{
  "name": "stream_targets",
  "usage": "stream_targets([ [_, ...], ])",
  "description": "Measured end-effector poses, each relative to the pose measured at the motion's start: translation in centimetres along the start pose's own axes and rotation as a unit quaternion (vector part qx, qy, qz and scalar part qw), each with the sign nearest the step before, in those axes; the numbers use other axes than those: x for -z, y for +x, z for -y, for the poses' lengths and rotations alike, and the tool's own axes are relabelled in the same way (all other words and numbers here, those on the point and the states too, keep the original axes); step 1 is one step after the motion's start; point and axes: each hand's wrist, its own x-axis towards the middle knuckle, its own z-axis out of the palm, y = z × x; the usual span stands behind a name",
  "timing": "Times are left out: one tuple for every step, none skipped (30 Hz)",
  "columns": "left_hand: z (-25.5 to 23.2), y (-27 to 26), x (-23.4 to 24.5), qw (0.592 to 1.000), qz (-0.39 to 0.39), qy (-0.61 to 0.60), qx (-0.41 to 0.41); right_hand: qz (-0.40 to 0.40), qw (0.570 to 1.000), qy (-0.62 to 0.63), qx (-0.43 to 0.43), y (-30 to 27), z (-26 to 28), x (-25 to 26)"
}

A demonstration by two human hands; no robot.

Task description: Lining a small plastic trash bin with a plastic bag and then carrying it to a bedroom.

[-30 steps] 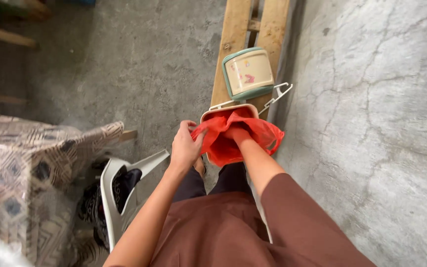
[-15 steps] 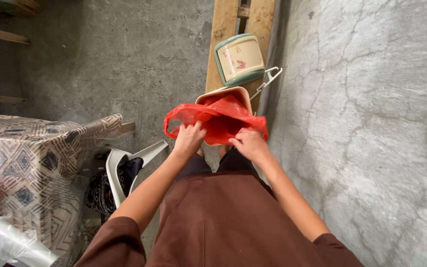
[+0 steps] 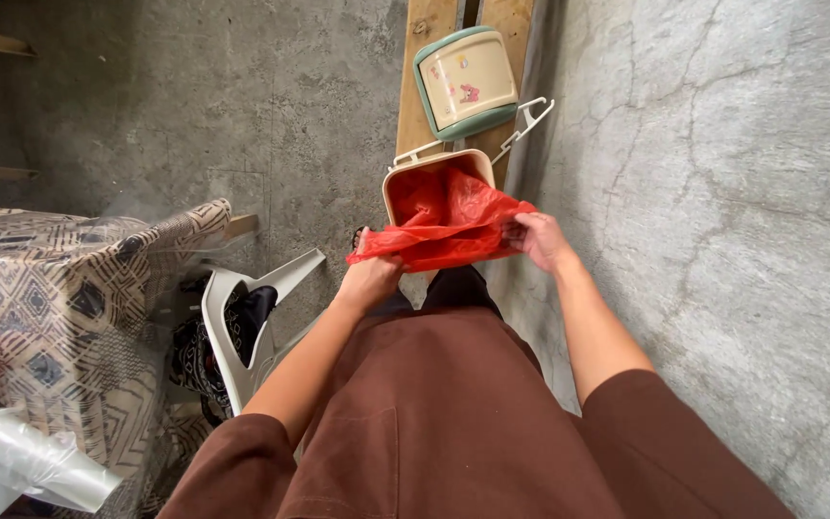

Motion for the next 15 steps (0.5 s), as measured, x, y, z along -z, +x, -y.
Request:
stream_targets([
  [0.5, -0.2, -1.0, 1.000, 0.003, -0.001, 0.001, -0.001, 1.000, 0.001, -0.003, 0.5, 0.0, 0.1],
  [1.1, -0.4, -2.0, 0.999, -0.010, -0.017, -0.029, 0.001, 0.999, 0.027, -0.021, 1.0, 0.0, 0.3],
  [1.6, -0.4, -3.0, 0.997, -0.025, -0.033, -0.058, 0.003, 0.998, 0.052, -0.038, 1.8, 0.2, 0.4],
  [1.4, -0.3, -1.9, 0.998, -0.025, -0.033, -0.056, 0.004, 0.998, 0.052, -0.039, 1.9, 1.4, -0.7],
  [1.1, -0.1, -0.7, 0.993, -0.064, 0.000, -0.097, -0.018, 0.995, 0.066, -0.073, 2.2, 2.7, -1.8],
  [0.9, 0.0, 0.4, 0.985, -0.102, 0.034, -0.137, -0.039, 0.990, 0.081, -0.106, 2.4, 4.0, -2.9],
  [1.6, 0.5, -0.1, 0.985, -0.102, 0.032, -0.135, -0.039, 0.990, 0.080, -0.108, 2.8, 5.1, -3.7],
  [2.3, 1.0, -0.6, 0.993, -0.078, -0.048, -0.075, -0.031, 0.988, 0.031, -0.150, 3.1, 6.2, -4.5],
  [2.9, 1.6, -1.1, 0.990, -0.053, -0.128, -0.013, -0.023, 0.981, -0.018, -0.192, 3.5, 7.4, -5.3],
  [2.9, 2.1, -0.6, 0.990, -0.054, -0.129, -0.011, -0.022, 0.981, -0.020, -0.193, 3.5, 8.0, -6.0],
  [3.0, 2.8, 0.1, 0.967, -0.132, -0.213, 0.044, -0.011, 0.977, -0.046, -0.209, 3.6, 8.8, -6.7],
  [3.1, 3.5, 0.7, 0.928, -0.207, -0.294, 0.099, 0.001, 0.972, -0.072, -0.225, 3.7, 9.6, -7.4],
  [2.8, 4.4, 1.5, 0.927, -0.210, -0.295, 0.098, 0.001, 0.972, -0.074, -0.223, 3.6, 10.0, -8.1],
  [2.6, 5.2, 2.3, 0.934, -0.234, -0.241, 0.124, 0.022, 0.969, -0.094, -0.226, 3.5, 10.4, -8.8],
  [2.5, 5.7, 3.1, 0.936, -0.257, -0.186, 0.152, 0.044, 0.966, -0.113, -0.231, 3.4, 10.5, -9.7],
])
